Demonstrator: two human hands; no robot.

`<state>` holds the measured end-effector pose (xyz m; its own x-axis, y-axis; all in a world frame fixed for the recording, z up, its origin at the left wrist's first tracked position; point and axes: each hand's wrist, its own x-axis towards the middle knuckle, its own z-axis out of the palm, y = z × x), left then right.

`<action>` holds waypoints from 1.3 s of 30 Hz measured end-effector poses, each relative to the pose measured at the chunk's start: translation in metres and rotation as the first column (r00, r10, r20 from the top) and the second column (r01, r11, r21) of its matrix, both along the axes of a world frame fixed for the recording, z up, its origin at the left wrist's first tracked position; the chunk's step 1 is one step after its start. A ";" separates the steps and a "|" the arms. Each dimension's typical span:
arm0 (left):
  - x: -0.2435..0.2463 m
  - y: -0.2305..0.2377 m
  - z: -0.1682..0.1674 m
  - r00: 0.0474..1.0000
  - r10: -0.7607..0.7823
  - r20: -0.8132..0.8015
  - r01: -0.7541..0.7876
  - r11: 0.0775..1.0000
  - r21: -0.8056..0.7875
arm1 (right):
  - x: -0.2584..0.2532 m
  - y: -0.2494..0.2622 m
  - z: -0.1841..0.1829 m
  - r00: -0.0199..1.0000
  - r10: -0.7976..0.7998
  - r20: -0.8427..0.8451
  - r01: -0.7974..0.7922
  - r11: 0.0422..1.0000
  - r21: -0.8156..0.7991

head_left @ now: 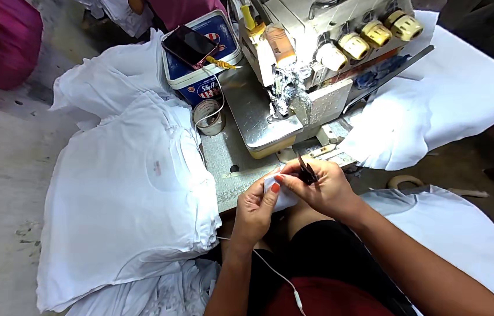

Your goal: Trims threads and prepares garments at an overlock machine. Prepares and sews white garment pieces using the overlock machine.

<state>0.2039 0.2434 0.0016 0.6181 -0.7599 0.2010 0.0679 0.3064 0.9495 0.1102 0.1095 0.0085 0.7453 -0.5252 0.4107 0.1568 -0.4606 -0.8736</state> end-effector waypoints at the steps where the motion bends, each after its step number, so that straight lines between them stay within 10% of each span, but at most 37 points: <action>1: 0.002 -0.001 0.002 1.000 0.016 0.010 -0.016 0.999 0.032 | 0.002 0.000 -0.002 1.000 -0.017 0.005 0.017 1.000 0.001; 7: 0.042 -0.011 0.040 0.979 -0.155 0.132 0.104 0.939 0.328 | 0.011 0.002 -0.006 0.988 -0.118 0.101 0.118 0.993 0.008; 14: 0.066 -0.062 0.071 0.676 -0.146 0.722 -0.312 0.832 0.460 | 0.038 0.002 -0.008 0.876 -0.453 0.165 0.394 0.870 0.298; 27: 0.077 -0.101 0.078 0.723 -0.149 0.674 -0.391 0.716 0.578 | 0.055 -0.021 0.000 0.853 -0.518 0.067 0.439 0.781 0.444; 39: 0.101 -0.097 0.075 0.626 -0.107 0.773 -0.538 0.658 0.527 | 0.026 -0.029 -0.014 0.944 -0.329 0.030 0.330 0.944 -0.016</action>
